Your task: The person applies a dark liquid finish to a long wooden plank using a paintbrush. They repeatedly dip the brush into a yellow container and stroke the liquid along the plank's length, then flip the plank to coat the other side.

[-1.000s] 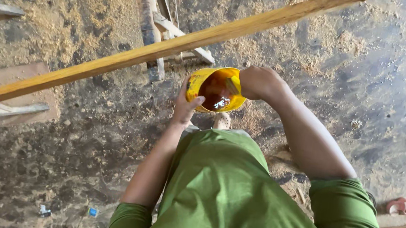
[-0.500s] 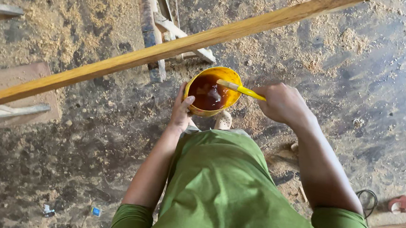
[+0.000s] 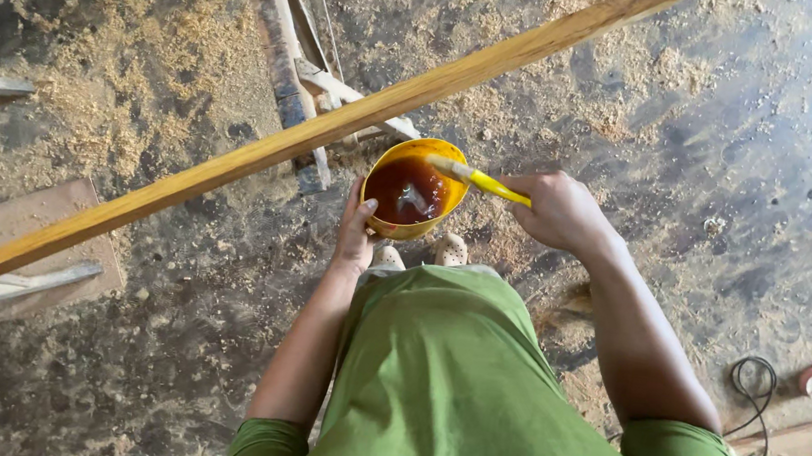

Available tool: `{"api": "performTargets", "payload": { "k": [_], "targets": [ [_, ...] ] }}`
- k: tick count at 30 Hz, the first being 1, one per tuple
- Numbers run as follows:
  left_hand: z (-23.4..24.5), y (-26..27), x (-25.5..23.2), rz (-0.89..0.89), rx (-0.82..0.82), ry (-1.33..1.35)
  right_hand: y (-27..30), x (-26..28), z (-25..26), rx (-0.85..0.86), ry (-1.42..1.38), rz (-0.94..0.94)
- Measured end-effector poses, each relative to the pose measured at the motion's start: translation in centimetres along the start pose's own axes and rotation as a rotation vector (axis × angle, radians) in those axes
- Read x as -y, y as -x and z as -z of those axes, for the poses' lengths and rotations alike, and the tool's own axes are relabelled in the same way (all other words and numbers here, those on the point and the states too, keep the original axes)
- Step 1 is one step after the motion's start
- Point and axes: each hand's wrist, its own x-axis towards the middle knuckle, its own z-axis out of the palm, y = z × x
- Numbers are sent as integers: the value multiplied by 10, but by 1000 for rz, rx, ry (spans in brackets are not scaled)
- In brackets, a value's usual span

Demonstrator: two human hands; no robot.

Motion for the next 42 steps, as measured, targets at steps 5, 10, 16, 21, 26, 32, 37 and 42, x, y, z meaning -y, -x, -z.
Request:
{"api": "performTargets", "payload": {
  "k": [5, 10, 16, 21, 26, 32, 37, 42],
  "targets": [
    [22, -1, -5, -45, 27, -2, -5, 16, -10, -17, -71, 43],
    [41, -3, -9, 2, -50, -30, -9, 25, -21, 2, -116, -43],
    [54, 2, -14, -66, 34, 85, -19, 21, -43, -90, -152, 113],
    [66, 12, -22, -67, -25, 6, -38, 15, -79, 2, -217, -65],
    [88, 24, -19, -200, 110, 148, -65, 5, -126, -239, -504, -60],
    [135, 25, 1, -137, 84, 292, -126, -13, -169, -319, -413, -98],
    [139, 32, 16, -162, -45, 304, -164, -98, -129, -637, -260, -87],
    [77, 46, 6, -136, -29, 339, -177, -228, -63, -829, -364, -371]
  ]
}}
